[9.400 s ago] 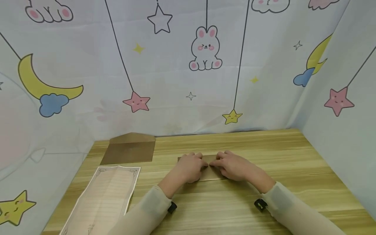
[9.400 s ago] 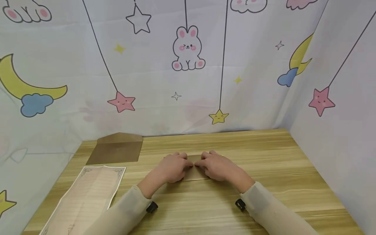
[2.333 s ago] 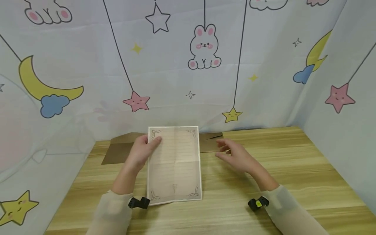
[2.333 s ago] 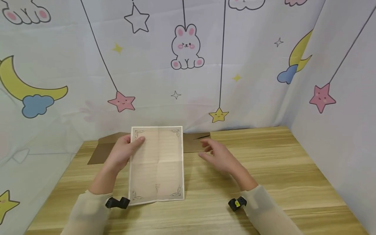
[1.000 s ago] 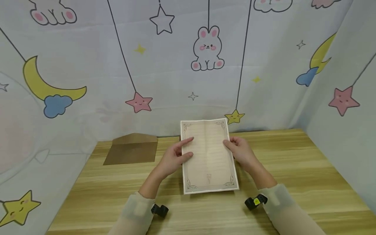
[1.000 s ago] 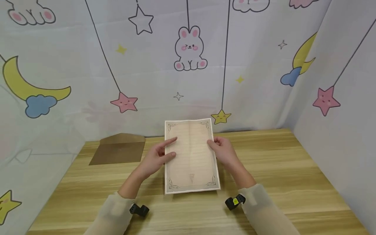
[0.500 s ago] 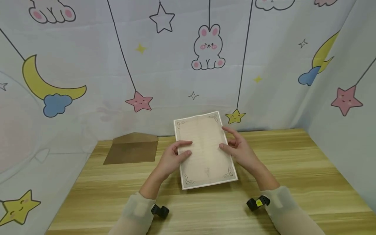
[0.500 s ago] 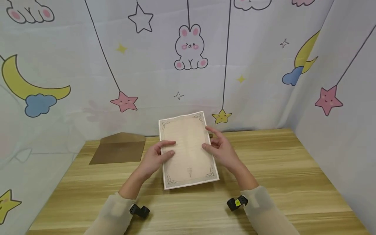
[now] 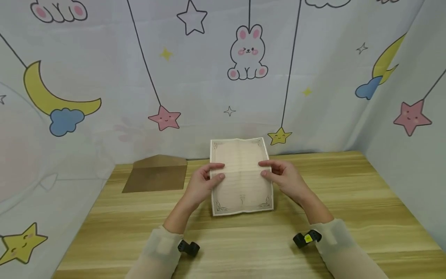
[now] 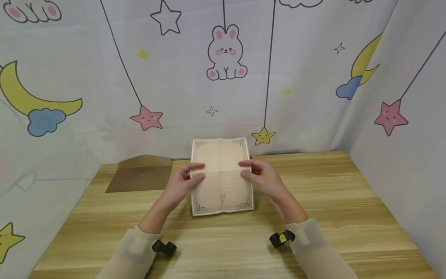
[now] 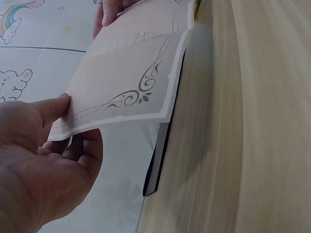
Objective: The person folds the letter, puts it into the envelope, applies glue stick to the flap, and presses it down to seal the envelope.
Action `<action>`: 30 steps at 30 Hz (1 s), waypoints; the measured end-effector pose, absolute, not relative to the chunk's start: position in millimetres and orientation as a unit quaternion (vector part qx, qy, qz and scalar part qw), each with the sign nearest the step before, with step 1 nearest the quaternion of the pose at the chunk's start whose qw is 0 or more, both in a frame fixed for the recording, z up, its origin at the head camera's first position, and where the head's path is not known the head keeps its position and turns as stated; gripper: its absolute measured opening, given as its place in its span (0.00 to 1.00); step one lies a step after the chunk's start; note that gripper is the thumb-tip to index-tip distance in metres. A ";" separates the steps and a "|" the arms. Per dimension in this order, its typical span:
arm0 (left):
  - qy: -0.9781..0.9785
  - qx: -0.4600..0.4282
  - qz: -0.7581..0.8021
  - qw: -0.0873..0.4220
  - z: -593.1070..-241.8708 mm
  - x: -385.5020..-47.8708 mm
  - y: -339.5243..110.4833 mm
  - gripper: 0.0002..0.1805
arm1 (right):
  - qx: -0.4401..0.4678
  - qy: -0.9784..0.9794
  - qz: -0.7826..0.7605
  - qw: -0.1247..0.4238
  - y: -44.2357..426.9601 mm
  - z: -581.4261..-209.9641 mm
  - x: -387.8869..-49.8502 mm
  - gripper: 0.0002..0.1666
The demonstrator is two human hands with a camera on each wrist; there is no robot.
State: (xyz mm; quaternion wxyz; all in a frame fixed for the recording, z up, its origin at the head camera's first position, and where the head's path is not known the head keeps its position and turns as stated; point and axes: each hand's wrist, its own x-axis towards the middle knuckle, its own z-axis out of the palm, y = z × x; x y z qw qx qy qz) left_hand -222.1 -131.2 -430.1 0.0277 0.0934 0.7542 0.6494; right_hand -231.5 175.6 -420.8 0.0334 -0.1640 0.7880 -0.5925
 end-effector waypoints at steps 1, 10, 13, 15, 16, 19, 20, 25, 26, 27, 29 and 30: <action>0.755 0.093 0.649 0.028 -429.3 -222.2 -131.5 0.19 | -0.162 0.788 -0.592 0.035 176.0 -421.1 -232.0 0.22; 0.811 0.129 0.571 -0.014 -418.3 -219.6 -135.6 0.23 | -0.182 0.839 -0.513 0.000 175.9 -416.1 -230.0 0.21; 0.843 0.139 0.517 -0.053 -412.2 -216.6 -135.9 0.17 | -0.189 0.855 -0.483 -0.027 173.9 -411.9 -227.5 0.17; 0.856 0.144 0.490 -0.077 -408.8 -215.4 -136.4 0.13 | -0.185 0.861 -0.472 -0.040 172.8 -409.0 -225.6 0.14; 0.860 0.144 0.482 -0.086 -407.2 -214.8 -136.9 0.11 | -0.182 0.864 -0.468 -0.046 172.5 -407.9 -224.8 0.13; 0.863 0.139 0.475 -0.101 -403.3 -213.5 -139.0 0.06 | -0.176 0.870 -0.456 -0.064 172.7 -404.3 -222.4 0.10; 0.861 0.138 0.478 -0.102 -402.1 -213.2 -139.9 0.06 | -0.177 0.871 -0.453 -0.070 172.9 -403.5 -222.0 0.09; 0.854 0.130 0.499 -0.075 -400.1 -213.4 -146.0 0.07 | -0.197 0.864 -0.453 -0.097 174.7 -402.6 -222.5 0.05; 0.854 0.130 0.500 -0.068 -400.4 -213.9 -147.4 0.08 | -0.198 0.862 -0.457 -0.099 175.2 -403.4 -223.0 0.05; 0.853 0.128 0.502 -0.059 -401.2 -214.5 -148.8 0.08 | -0.199 0.859 -0.462 -0.100 175.7 -404.2 -223.4 0.05; 0.850 0.125 0.510 -0.037 -402.8 -215.6 -151.0 0.09 | -0.199 0.854 -0.471 -0.099 177.0 -406.8 -224.6 0.06; 0.847 0.123 0.517 -0.025 -403.6 -215.9 -152.0 0.09 | -0.198 0.852 -0.476 -0.095 177.5 -408.4 -225.1 0.07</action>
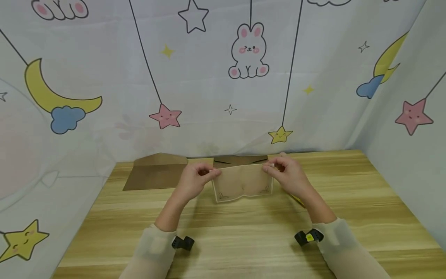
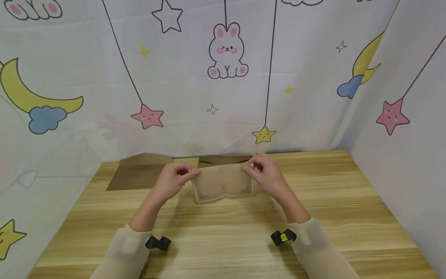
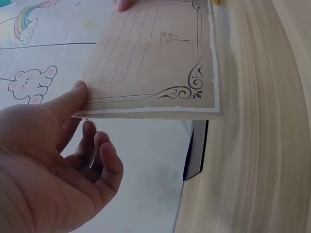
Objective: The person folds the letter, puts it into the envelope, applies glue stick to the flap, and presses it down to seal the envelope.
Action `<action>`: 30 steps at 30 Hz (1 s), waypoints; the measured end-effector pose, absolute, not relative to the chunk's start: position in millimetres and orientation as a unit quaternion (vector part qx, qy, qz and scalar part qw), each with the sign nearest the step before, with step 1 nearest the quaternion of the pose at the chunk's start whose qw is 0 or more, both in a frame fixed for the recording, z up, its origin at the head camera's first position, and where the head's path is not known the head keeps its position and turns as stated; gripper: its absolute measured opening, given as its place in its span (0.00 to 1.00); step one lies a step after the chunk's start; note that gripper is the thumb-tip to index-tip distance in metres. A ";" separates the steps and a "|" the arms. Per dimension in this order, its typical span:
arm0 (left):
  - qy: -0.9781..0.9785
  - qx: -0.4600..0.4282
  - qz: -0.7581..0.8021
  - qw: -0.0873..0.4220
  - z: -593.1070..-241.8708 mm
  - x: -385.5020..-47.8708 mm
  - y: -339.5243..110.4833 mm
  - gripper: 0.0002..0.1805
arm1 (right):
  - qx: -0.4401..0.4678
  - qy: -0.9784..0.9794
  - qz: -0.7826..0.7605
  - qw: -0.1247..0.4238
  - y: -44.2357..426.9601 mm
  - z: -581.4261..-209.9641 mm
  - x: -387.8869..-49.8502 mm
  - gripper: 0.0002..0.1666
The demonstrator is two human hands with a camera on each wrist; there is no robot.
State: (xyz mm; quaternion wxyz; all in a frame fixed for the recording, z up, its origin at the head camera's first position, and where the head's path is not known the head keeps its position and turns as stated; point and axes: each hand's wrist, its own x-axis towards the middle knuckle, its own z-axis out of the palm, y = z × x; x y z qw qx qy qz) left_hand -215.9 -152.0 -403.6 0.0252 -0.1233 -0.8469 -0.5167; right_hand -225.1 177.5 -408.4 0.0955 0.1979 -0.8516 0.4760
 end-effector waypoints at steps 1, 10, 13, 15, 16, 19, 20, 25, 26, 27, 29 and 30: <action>-0.842 -0.123 -0.525 0.011 -404.7 -216.6 -152.9 0.09 | 0.196 -0.849 0.482 0.092 177.6 -409.3 -225.4 0.08; -0.787 -0.157 -0.575 -0.159 -408.6 -216.9 -161.7 0.10 | 0.160 -0.824 0.540 0.067 172.7 -412.0 -223.7 0.13; -0.776 -0.185 -0.567 -0.207 -407.6 -214.8 -160.2 0.12 | 0.167 -0.823 0.539 0.059 170.6 -411.9 -222.7 0.12; -0.769 -0.201 -0.565 -0.222 -407.3 -213.4 -156.5 0.17 | 0.181 -0.822 0.537 0.047 169.0 -411.7 -221.3 0.10; -0.766 -0.204 -0.566 -0.226 -407.1 -212.6 -154.2 0.19 | 0.190 -0.822 0.535 0.041 168.0 -411.9 -220.8 0.10; -0.762 -0.213 -0.566 -0.232 -407.5 -210.1 -147.1 0.22 | 0.215 -0.818 0.533 0.014 164.3 -411.6 -217.8 0.09; -0.762 -0.214 -0.565 -0.232 -407.6 -209.0 -144.6 0.22 | 0.222 -0.818 0.531 0.009 162.8 -411.7 -217.0 0.09; -0.768 -0.217 -0.558 -0.229 -410.7 -204.6 -131.9 0.16 | 0.238 -0.816 0.527 -0.011 156.5 -413.0 -214.3 0.09; -0.770 -0.216 -0.556 -0.225 -411.5 -203.9 -130.1 0.15 | 0.238 -0.816 0.527 -0.013 155.5 -413.2 -214.0 0.08; -0.772 -0.214 -0.556 -0.222 -412.4 -203.2 -128.6 0.13 | 0.239 -0.816 0.527 -0.015 154.9 -413.3 -213.8 0.08; -0.779 -0.211 -0.552 -0.209 -413.9 -202.7 -127.0 0.11 | 0.234 -0.816 0.528 -0.019 153.7 -413.4 -213.6 0.08; -0.783 -0.207 -0.551 -0.203 -414.8 -202.7 -126.8 0.10 | 0.228 -0.817 0.529 -0.019 153.3 -413.5 -213.8 0.08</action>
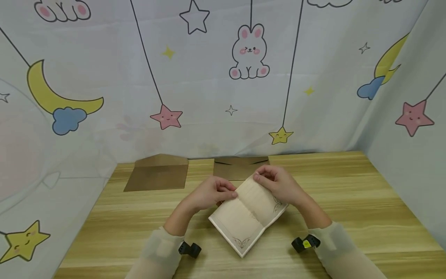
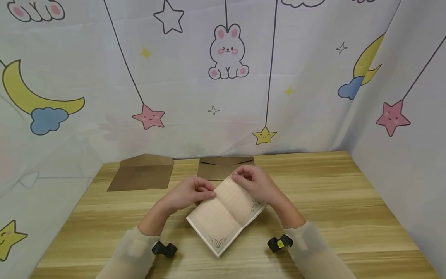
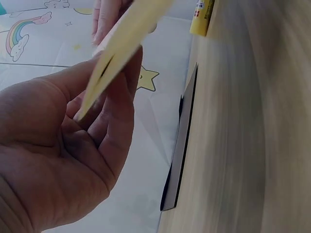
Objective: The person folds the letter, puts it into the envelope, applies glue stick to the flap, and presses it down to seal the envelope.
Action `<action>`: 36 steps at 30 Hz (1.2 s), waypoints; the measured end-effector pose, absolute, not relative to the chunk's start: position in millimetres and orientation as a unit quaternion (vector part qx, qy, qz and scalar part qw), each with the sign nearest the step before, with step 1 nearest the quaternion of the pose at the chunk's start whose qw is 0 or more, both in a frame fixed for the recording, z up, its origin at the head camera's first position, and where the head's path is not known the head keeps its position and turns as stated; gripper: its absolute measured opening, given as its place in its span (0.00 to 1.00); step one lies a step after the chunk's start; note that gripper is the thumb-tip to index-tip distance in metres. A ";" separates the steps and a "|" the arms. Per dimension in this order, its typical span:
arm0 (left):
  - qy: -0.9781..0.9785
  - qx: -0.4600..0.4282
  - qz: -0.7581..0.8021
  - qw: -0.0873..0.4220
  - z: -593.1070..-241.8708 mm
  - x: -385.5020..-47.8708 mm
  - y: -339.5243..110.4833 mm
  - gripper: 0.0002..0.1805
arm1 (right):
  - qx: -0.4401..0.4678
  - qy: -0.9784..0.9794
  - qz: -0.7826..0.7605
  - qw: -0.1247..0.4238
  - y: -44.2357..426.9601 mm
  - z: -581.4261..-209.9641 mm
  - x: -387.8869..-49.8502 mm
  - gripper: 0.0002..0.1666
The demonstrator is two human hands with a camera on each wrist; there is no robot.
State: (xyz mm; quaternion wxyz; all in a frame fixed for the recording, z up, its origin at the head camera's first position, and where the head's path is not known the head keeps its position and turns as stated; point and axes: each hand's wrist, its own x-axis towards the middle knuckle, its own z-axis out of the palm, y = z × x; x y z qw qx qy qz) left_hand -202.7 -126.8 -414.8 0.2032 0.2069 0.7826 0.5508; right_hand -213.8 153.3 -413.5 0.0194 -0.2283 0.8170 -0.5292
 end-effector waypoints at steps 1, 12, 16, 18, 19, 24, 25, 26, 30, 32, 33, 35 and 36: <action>0.786 0.200 0.551 0.198 -415.1 -202.6 -126.4 0.10 | -0.222 0.817 -0.532 0.020 153.5 -413.4 -214.2 0.08; 0.747 0.059 0.647 0.142 -421.1 -210.5 -133.0 0.14 | -0.101 0.801 -0.590 0.022 167.3 -414.0 -222.9 0.31; 0.719 0.010 0.686 0.112 -419.1 -211.6 -131.9 0.14 | -0.080 0.779 -0.619 0.061 164.3 -415.9 -222.2 0.33; 0.705 -0.008 0.702 0.102 -418.7 -212.0 -130.7 0.14 | -0.076 0.767 -0.632 0.084 161.4 -417.7 -222.0 0.31; 0.697 -0.016 0.710 0.099 -418.7 -212.3 -130.1 0.14 | -0.073 0.761 -0.637 0.095 159.7 -418.4 -221.7 0.30; 0.677 -0.027 0.729 0.095 -420.5 -212.7 -127.3 0.13 | -0.069 0.734 -0.666 0.116 153.1 -423.2 -221.1 0.20; 0.675 -0.027 0.731 0.098 -420.9 -212.6 -127.0 0.13 | -0.067 0.729 -0.672 0.114 152.6 -424.0 -221.0 0.18; 0.673 -0.025 0.732 0.102 -421.2 -212.4 -127.0 0.14 | -0.065 0.724 -0.677 0.111 152.2 -424.8 -221.1 0.16; 0.651 -0.020 0.749 0.124 -421.6 -212.1 -127.8 0.18 | -0.053 0.712 -0.694 0.095 152.2 -425.9 -221.1 0.15; 0.632 -0.017 0.763 0.133 -421.5 -212.3 -128.6 0.20 | -0.047 0.704 -0.703 0.090 152.4 -425.6 -220.9 0.16; 0.623 -0.016 0.770 0.137 -421.3 -212.4 -129.0 0.20 | -0.046 0.700 -0.707 0.088 152.8 -425.3 -220.6 0.16; 0.607 -0.015 0.782 0.140 -421.2 -212.5 -129.9 0.18 | -0.046 0.691 -0.716 0.088 153.3 -424.3 -219.8 0.16; 0.600 -0.015 0.787 0.140 -421.2 -212.6 -130.0 0.16 | -0.047 0.687 -0.720 0.087 153.4 -424.1 -219.3 0.15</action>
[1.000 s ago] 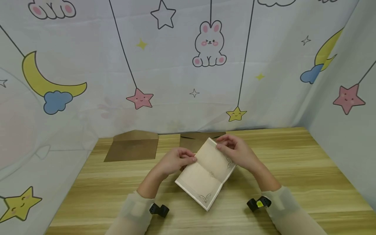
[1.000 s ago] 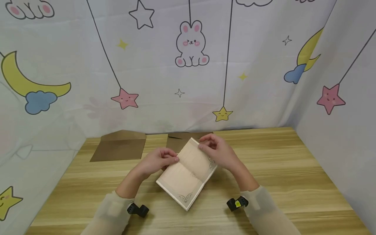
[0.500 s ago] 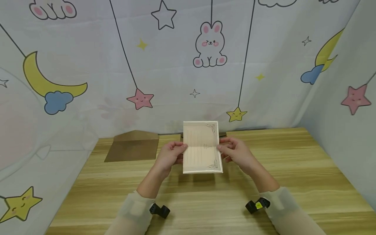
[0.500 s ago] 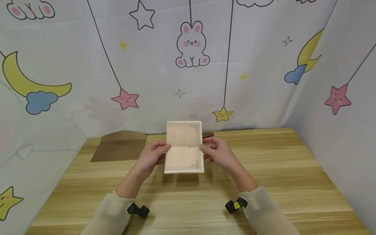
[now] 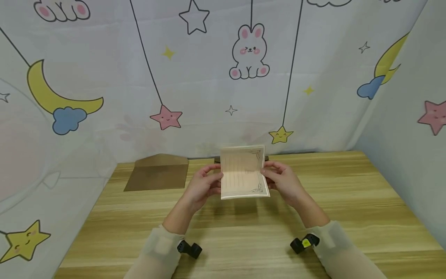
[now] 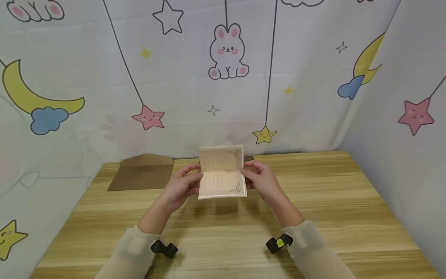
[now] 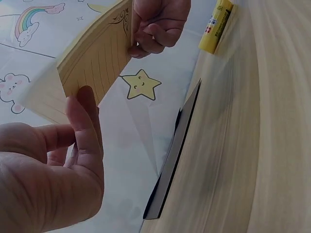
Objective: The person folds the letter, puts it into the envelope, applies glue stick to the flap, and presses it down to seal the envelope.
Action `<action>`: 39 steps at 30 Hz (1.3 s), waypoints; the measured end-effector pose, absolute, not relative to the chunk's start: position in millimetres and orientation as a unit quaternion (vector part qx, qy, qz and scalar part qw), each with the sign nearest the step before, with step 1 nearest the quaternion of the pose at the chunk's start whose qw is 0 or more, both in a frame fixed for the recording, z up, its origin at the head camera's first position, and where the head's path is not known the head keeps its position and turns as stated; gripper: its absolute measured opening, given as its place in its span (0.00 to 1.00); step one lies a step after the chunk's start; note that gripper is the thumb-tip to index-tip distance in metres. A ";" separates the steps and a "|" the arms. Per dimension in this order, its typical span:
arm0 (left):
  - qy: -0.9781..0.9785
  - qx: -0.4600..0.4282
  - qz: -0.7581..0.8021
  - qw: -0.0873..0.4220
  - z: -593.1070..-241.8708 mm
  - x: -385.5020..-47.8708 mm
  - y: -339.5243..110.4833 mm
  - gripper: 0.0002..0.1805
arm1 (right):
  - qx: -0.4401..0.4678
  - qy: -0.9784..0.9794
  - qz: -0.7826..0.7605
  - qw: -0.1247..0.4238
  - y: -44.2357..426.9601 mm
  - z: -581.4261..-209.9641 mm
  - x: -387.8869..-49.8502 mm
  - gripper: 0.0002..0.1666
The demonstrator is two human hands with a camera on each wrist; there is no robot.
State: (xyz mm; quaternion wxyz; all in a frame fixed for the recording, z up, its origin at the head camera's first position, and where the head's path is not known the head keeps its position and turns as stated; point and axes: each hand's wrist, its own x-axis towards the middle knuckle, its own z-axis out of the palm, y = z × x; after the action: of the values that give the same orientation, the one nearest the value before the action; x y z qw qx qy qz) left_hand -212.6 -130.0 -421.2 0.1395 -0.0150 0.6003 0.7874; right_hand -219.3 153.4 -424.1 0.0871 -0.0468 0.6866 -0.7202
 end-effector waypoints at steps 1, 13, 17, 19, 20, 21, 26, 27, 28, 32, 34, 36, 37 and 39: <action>0.599 -0.011 0.789 0.137 -421.1 -212.8 -130.3 0.14 | -0.050 0.683 -0.723 0.086 153.8 -423.8 -219.1 0.14; 0.630 0.021 0.766 0.122 -420.6 -214.2 -127.2 0.14 | -0.089 0.717 -0.688 0.068 152.9 -421.2 -219.5 0.15; 0.648 0.039 0.751 0.123 -420.1 -213.8 -127.4 0.15 | -0.095 0.736 -0.666 0.069 152.9 -420.9 -220.8 0.17; 0.665 0.058 0.735 0.118 -419.9 -213.1 -127.9 0.17 | -0.098 0.746 -0.655 0.066 153.4 -420.9 -220.9 0.18; 0.675 0.067 0.726 0.113 -419.8 -212.6 -128.2 0.20 | -0.097 0.751 -0.650 0.062 153.7 -420.8 -220.7 0.18; 0.683 0.076 0.718 0.108 -420.1 -212.5 -128.3 0.24 | -0.098 0.756 -0.644 0.057 154.0 -420.7 -220.4 0.18; 0.699 0.095 0.705 0.070 -419.1 -211.4 -127.6 0.33 | -0.101 0.771 -0.629 0.023 155.2 -420.5 -219.4 0.14; 0.704 0.092 0.701 0.060 -418.9 -211.4 -127.2 0.31 | -0.105 0.771 -0.627 0.017 155.5 -420.7 -219.6 0.14; 0.712 0.090 0.695 0.049 -418.1 -210.7 -126.9 0.28 | -0.106 0.772 -0.626 0.012 155.8 -420.6 -219.6 0.14; 0.749 0.087 0.657 0.011 -417.4 -210.1 -126.7 0.13 | -0.122 0.786 -0.605 -0.005 158.1 -420.4 -219.7 0.17; 0.765 0.094 0.637 -0.008 -417.0 -210.3 -126.9 0.09 | -0.137 0.799 -0.586 -0.018 159.3 -420.2 -219.5 0.15; 0.780 0.106 0.616 -0.030 -416.6 -210.4 -126.9 0.06 | -0.156 0.815 -0.557 -0.040 159.9 -419.9 -219.1 0.11; 0.786 0.111 0.606 -0.041 -415.4 -209.4 -126.7 0.06 | -0.166 0.823 -0.540 -0.054 160.0 -419.7 -218.9 0.08; 0.797 0.131 0.586 -0.066 -413.9 -207.6 -125.9 0.05 | -0.187 0.841 -0.500 -0.084 158.9 -418.3 -218.0 0.05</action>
State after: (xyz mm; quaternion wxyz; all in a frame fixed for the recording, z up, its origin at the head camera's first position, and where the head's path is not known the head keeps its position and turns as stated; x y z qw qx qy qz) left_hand -207.6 -125.9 -413.9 -0.0664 0.1311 0.7968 0.5861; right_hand -218.0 158.9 -418.3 -0.0841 -0.1872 0.8413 -0.5001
